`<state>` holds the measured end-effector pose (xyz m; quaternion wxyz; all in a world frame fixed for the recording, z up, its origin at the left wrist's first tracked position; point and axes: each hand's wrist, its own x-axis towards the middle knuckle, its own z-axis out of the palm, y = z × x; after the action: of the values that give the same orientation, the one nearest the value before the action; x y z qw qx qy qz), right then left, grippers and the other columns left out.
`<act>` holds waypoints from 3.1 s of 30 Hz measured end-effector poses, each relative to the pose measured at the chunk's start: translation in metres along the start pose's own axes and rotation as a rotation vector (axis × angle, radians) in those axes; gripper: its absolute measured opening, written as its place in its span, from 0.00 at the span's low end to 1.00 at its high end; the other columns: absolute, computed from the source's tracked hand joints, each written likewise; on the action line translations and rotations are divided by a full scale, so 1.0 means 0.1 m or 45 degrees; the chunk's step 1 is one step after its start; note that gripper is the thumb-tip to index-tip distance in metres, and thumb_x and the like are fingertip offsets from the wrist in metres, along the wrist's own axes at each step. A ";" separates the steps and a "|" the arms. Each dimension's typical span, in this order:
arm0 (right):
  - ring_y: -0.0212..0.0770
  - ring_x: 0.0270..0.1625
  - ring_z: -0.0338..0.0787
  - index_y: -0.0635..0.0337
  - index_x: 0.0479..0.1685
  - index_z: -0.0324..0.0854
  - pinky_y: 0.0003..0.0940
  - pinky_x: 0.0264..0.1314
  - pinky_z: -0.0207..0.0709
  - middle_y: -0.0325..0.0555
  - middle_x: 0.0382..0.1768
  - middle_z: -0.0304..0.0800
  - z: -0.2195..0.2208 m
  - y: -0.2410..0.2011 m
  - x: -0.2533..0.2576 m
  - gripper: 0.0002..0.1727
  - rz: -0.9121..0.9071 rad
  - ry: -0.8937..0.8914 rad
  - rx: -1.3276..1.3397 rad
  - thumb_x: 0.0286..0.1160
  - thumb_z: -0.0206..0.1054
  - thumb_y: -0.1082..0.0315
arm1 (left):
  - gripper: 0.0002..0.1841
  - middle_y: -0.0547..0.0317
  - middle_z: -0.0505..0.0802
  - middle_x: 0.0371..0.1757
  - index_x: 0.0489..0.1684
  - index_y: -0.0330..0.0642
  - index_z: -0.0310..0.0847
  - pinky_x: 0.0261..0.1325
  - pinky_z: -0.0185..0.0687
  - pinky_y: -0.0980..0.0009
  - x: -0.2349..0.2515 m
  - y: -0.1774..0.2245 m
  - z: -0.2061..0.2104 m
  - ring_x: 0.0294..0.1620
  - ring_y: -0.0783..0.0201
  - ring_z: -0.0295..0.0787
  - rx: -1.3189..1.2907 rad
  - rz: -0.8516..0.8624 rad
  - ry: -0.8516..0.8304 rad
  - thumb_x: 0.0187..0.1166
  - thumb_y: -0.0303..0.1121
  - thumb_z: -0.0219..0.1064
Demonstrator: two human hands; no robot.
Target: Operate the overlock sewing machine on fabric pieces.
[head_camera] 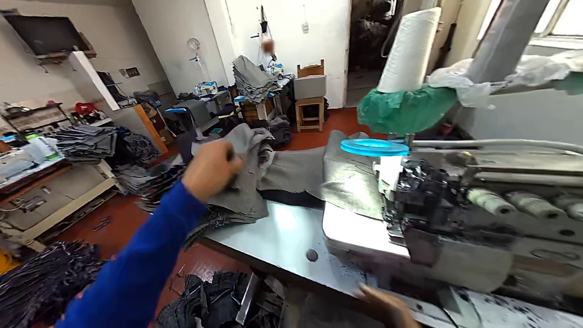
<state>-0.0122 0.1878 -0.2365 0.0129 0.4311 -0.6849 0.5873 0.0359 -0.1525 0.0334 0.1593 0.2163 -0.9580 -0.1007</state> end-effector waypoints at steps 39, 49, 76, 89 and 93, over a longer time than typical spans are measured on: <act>0.65 0.49 0.92 0.65 0.48 0.88 0.68 0.52 0.82 0.62 0.45 0.91 -2.69 -0.35 -0.75 0.08 1.160 0.204 -1.448 0.73 0.72 0.75 | 0.38 0.43 0.90 0.53 0.53 0.41 0.86 0.54 0.76 0.32 -0.02 0.96 2.23 0.55 0.34 0.85 -0.332 0.951 0.148 0.68 0.70 0.59; 0.66 0.34 0.91 0.70 0.64 0.76 0.66 0.28 0.81 0.64 0.44 0.88 -1.96 -0.73 -0.04 0.25 0.181 0.468 -1.431 0.62 0.64 0.74 | 0.05 0.68 0.88 0.29 0.36 0.45 0.83 0.36 0.81 0.77 0.09 0.97 1.84 0.30 0.76 0.84 -0.982 0.994 -0.381 0.70 0.27 0.74; 0.25 0.32 0.88 0.63 0.28 0.88 0.29 0.38 0.82 0.38 0.24 0.89 0.24 -0.13 0.16 0.16 0.473 0.025 0.241 0.80 0.65 0.62 | 0.07 0.56 0.95 0.50 0.40 0.48 0.96 0.65 0.76 0.49 -0.52 1.07 2.13 0.59 0.50 0.87 -0.456 0.979 0.455 0.76 0.37 0.73; 0.22 0.38 0.91 0.64 0.39 0.87 0.24 0.45 0.86 0.37 0.31 0.91 -0.15 -0.20 0.31 0.17 0.300 0.170 0.319 0.90 0.56 0.64 | 0.14 0.52 0.95 0.54 0.50 0.39 0.87 0.71 0.85 0.62 -0.81 1.19 1.90 0.66 0.57 0.91 -0.370 1.094 0.162 0.86 0.38 0.59; 0.25 0.34 0.87 0.66 0.35 0.86 0.26 0.41 0.82 0.40 0.27 0.87 -0.28 -0.19 0.36 0.21 0.263 0.099 0.144 0.90 0.54 0.61 | 0.40 0.44 0.89 0.70 0.69 0.36 0.80 0.81 0.75 0.48 -1.13 1.13 1.77 0.77 0.47 0.83 -0.369 1.281 0.045 0.78 0.68 0.59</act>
<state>-0.0372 0.1914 -0.1943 -0.0453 0.3351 -0.6904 0.6395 0.0276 0.0196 -0.1307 0.2324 -0.2932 -0.9168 -0.1394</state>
